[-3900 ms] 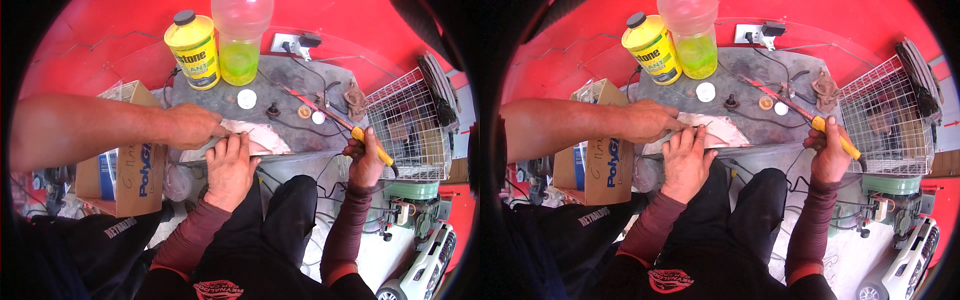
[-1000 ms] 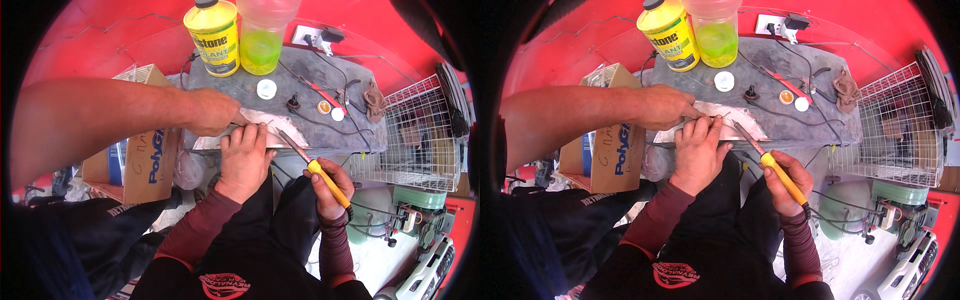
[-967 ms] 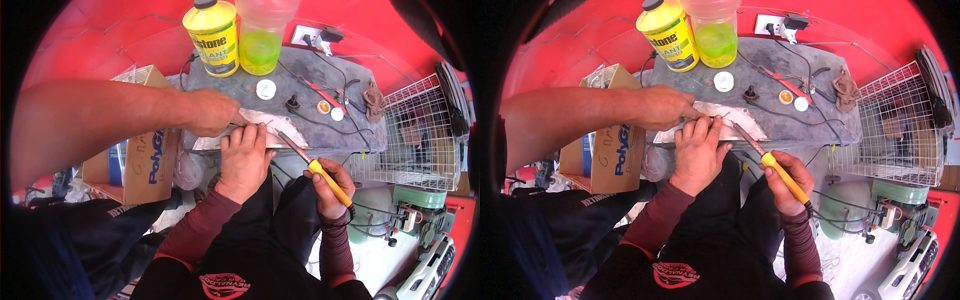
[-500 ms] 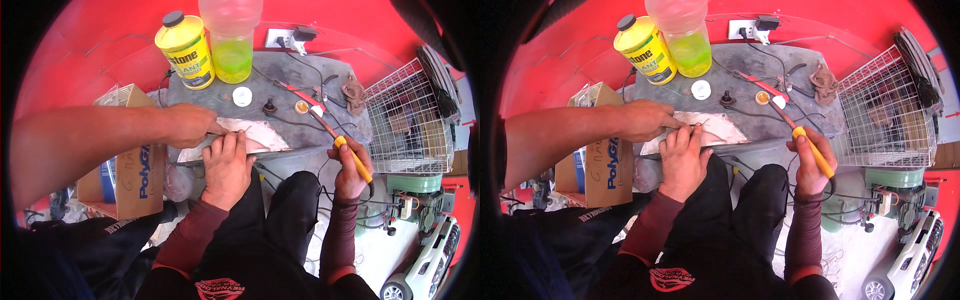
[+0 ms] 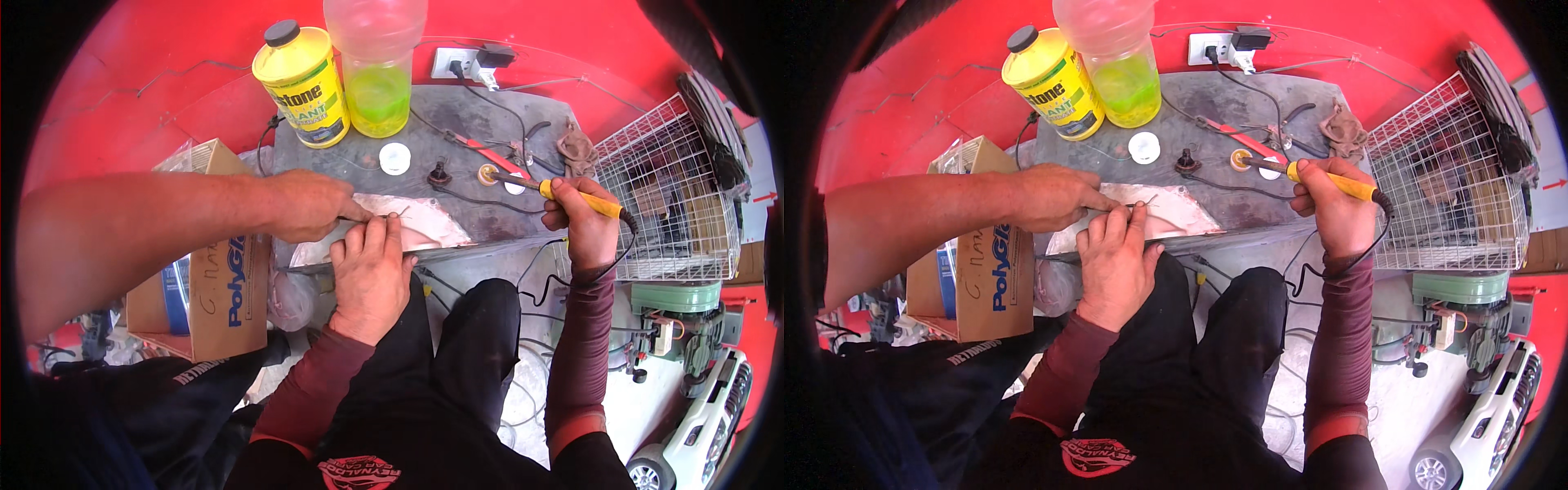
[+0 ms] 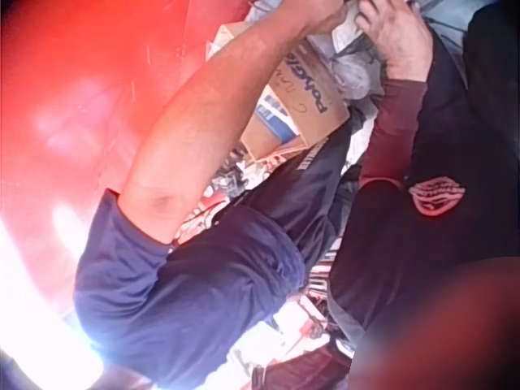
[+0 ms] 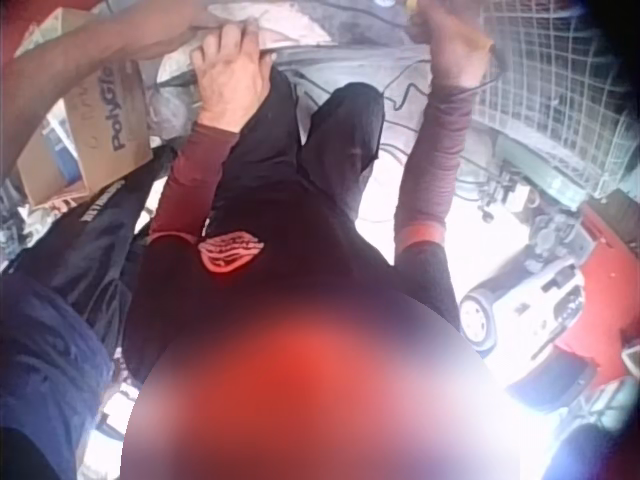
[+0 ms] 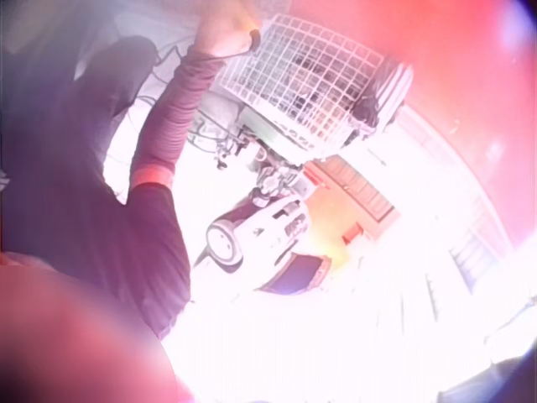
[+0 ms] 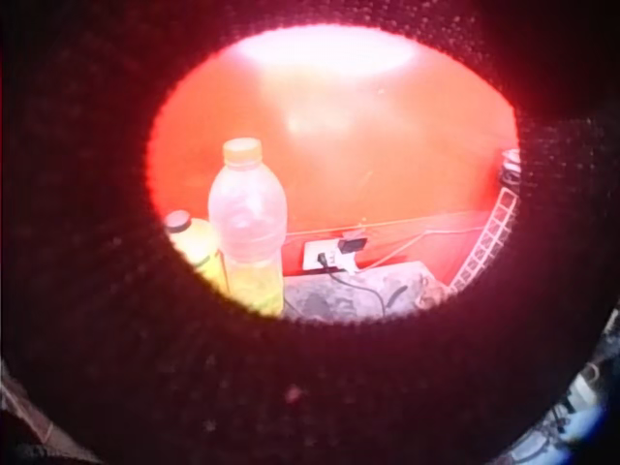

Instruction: Soldering wires onto a component held by a helper on a workbench.

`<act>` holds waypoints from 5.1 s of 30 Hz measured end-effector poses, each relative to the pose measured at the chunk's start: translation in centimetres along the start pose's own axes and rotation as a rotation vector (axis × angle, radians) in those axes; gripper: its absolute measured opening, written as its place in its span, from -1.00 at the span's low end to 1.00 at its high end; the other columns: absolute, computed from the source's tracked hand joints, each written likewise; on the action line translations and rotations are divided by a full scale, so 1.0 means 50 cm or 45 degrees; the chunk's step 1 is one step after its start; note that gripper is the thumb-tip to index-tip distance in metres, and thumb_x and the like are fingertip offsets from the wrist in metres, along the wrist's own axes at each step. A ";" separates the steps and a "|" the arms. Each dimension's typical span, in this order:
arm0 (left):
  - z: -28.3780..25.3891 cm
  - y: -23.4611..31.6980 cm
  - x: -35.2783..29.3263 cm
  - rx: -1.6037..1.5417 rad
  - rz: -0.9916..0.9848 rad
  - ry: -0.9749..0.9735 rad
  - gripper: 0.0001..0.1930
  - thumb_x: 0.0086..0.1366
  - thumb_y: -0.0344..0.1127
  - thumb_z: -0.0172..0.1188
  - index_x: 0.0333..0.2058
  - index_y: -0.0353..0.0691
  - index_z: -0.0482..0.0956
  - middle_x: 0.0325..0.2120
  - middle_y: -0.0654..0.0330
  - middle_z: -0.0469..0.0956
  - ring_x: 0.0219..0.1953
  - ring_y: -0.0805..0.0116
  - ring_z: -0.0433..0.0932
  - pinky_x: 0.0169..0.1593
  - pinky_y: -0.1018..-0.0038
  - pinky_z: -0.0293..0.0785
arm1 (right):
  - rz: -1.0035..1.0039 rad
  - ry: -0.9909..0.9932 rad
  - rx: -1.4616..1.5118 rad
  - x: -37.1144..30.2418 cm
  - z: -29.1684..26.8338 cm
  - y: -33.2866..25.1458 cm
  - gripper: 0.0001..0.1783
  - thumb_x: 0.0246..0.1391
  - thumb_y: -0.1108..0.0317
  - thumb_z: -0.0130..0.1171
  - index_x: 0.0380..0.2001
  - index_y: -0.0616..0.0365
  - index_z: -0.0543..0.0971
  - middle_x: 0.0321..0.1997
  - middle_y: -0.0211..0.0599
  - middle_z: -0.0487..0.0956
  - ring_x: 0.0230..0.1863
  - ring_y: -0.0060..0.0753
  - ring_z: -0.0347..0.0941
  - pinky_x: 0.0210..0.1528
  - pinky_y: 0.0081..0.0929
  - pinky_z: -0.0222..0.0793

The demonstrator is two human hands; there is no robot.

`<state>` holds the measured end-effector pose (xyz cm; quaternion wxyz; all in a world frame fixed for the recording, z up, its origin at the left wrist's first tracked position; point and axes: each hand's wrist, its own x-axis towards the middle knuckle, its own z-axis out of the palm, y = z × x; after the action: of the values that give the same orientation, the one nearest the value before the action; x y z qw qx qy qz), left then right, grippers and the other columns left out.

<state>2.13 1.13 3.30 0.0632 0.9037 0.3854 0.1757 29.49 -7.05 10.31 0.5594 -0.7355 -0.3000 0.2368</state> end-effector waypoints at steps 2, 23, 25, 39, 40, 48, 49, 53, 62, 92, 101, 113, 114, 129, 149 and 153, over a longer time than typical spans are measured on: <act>-0.001 -0.001 0.000 0.003 0.007 0.008 -0.37 0.17 -0.17 0.37 0.18 -0.33 0.51 0.03 0.08 0.44 0.04 0.06 0.38 0.02 0.14 0.26 | 0.029 0.016 -0.044 0.012 0.001 0.000 -0.69 0.21 0.21 0.31 -0.37 0.31 0.66 -0.56 -0.29 0.60 -0.62 -0.53 0.52 -0.55 -0.59 0.38; 0.002 0.002 -0.002 0.024 0.003 0.006 -0.35 0.15 -0.16 0.39 0.19 -0.32 0.51 0.03 0.10 0.45 0.04 0.08 0.39 0.02 0.16 0.26 | -0.365 -0.244 -0.171 0.019 -0.042 -0.007 -0.72 0.10 0.44 0.32 -0.15 0.42 0.67 -0.31 -0.22 0.67 -0.26 -0.54 0.58 -0.10 -0.57 0.47; 0.002 0.001 -0.003 0.015 0.000 0.013 -0.35 0.15 -0.16 0.39 0.19 -0.32 0.51 0.03 0.10 0.45 0.04 0.08 0.39 0.02 0.16 0.26 | -0.365 -0.196 -0.125 -0.001 -0.051 -0.005 -0.69 0.14 0.40 0.31 -0.11 0.42 0.66 -0.27 -0.18 0.68 -0.29 -0.49 0.61 -0.12 -0.55 0.52; -0.001 -0.003 -0.001 -0.068 -0.007 -0.003 -0.36 0.14 -0.23 0.39 0.18 -0.34 0.50 0.03 0.10 0.45 0.06 0.09 0.38 0.02 0.16 0.25 | -0.007 -0.147 0.498 -0.205 0.067 0.120 -0.58 0.25 0.34 0.21 0.02 0.51 0.56 -0.13 0.02 0.65 -0.20 -0.13 0.68 -0.05 -0.29 0.64; 0.000 -0.005 -0.001 -0.066 -0.011 -0.005 -0.36 0.14 -0.23 0.39 0.18 -0.34 0.50 0.03 0.10 0.45 0.06 0.09 0.38 0.02 0.16 0.25 | -0.004 -0.167 0.528 -0.205 0.075 0.122 -0.58 0.25 0.33 0.21 0.02 0.51 0.56 -0.13 0.02 0.66 -0.20 -0.13 0.68 -0.06 -0.29 0.63; -0.002 -0.008 -0.003 -0.059 -0.009 -0.028 -0.37 0.14 -0.23 0.39 0.18 -0.34 0.50 0.03 0.09 0.44 0.05 0.09 0.37 0.02 0.16 0.25 | 0.090 -0.182 0.566 -0.178 0.095 0.113 -0.59 0.26 0.32 0.20 0.00 0.51 0.56 -0.16 0.01 0.67 -0.23 -0.16 0.69 -0.10 -0.35 0.61; -0.002 -0.008 -0.003 -0.060 -0.011 -0.030 -0.37 0.14 -0.23 0.39 0.18 -0.34 0.50 0.03 0.09 0.44 0.05 0.09 0.37 0.02 0.16 0.25 | 0.047 -0.182 0.462 -0.174 0.096 0.105 -0.58 0.26 0.31 0.20 0.00 0.51 0.56 -0.16 0.01 0.68 -0.23 -0.16 0.70 -0.10 -0.36 0.61; 0.002 -0.007 -0.003 -0.048 -0.005 -0.013 -0.37 0.13 -0.23 0.39 0.18 -0.33 0.51 0.04 0.08 0.44 0.06 0.08 0.37 0.02 0.16 0.25 | 0.086 -0.140 0.388 -0.170 0.099 0.096 -0.54 0.23 0.24 0.26 -0.02 0.50 0.57 -0.19 -0.04 0.66 -0.27 -0.24 0.65 -0.11 -0.28 0.64; 0.003 -0.009 0.010 -0.061 0.051 0.017 -0.40 0.13 -0.24 0.38 0.13 -0.40 0.53 -0.10 0.12 0.45 -0.01 0.12 0.39 -0.02 0.19 0.27 | -0.185 -0.097 0.225 -0.251 0.105 0.117 -0.60 0.23 0.38 0.25 0.02 0.50 0.56 -0.17 -0.01 0.71 -0.19 -0.29 0.68 -0.05 -0.43 0.54; 0.002 -0.014 0.010 -0.004 0.078 0.009 -0.43 0.15 -0.24 0.36 0.11 -0.40 0.55 -0.13 0.16 0.47 -0.02 0.16 0.42 -0.03 0.21 0.27 | -0.652 -0.302 -0.259 -0.208 0.098 0.091 -0.64 -0.05 0.57 0.33 -0.10 0.35 0.68 -0.18 -0.02 0.69 -0.19 -0.17 0.65 -0.08 -0.43 0.52; 0.007 -0.013 0.009 0.001 0.069 0.030 -0.43 0.14 -0.24 0.37 0.11 -0.39 0.56 -0.13 0.16 0.47 -0.02 0.16 0.42 -0.02 0.22 0.28 | -0.200 -0.229 0.193 -0.215 0.097 0.127 -0.66 0.17 0.53 0.24 0.00 0.47 0.60 -0.12 -0.04 0.70 -0.19 -0.35 0.66 -0.06 -0.47 0.53; 0.010 -0.013 0.009 -0.019 0.054 0.034 -0.44 0.13 -0.25 0.38 0.10 -0.38 0.57 -0.13 0.16 0.47 -0.02 0.15 0.42 -0.02 0.22 0.28 | -0.271 -0.217 0.278 -0.226 0.116 0.115 -0.68 0.21 0.56 0.23 0.00 0.52 0.58 -0.12 -0.04 0.66 -0.15 -0.24 0.69 -0.09 -0.45 0.60; 0.011 -0.013 0.008 0.020 0.066 0.024 -0.43 0.13 -0.25 0.38 0.11 -0.38 0.56 -0.12 0.17 0.47 -0.02 0.15 0.42 -0.02 0.22 0.28 | -0.257 -0.190 0.303 -0.229 0.123 0.116 -0.70 0.21 0.56 0.22 -0.01 0.52 0.59 -0.13 -0.03 0.67 -0.17 -0.25 0.69 -0.11 -0.47 0.59; 0.016 -0.016 0.007 -0.006 0.056 0.021 -0.43 0.13 -0.24 0.38 0.11 -0.37 0.56 -0.12 0.18 0.47 -0.01 0.17 0.41 -0.01 0.22 0.28 | -0.265 -0.142 0.241 -0.230 0.115 0.113 -0.68 0.18 0.55 0.23 -0.02 0.51 0.59 -0.16 -0.02 0.68 -0.19 -0.23 0.70 -0.08 -0.45 0.58; 0.011 -0.012 0.005 0.016 0.066 0.052 -0.43 0.14 -0.23 0.38 0.12 -0.37 0.56 -0.13 0.19 0.47 -0.03 0.18 0.41 -0.01 0.23 0.28 | 0.003 -0.055 0.368 -0.218 0.120 0.109 -0.67 0.28 0.43 0.21 -0.01 0.50 0.58 -0.15 0.01 0.68 -0.23 -0.20 0.70 -0.10 -0.39 0.64; 0.013 -0.013 0.004 0.019 0.057 0.046 -0.43 0.14 -0.23 0.38 0.11 -0.37 0.56 -0.13 0.19 0.47 -0.03 0.18 0.41 -0.01 0.23 0.28 | -0.046 -0.014 0.441 -0.216 0.112 0.108 -0.66 0.28 0.41 0.23 0.00 0.51 0.57 -0.14 0.02 0.68 -0.24 -0.19 0.70 -0.12 -0.38 0.64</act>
<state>2.07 1.72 2.57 0.0456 0.9092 0.3674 0.1906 18.97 -11.90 3.76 0.6803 -0.6212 -0.2711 0.2789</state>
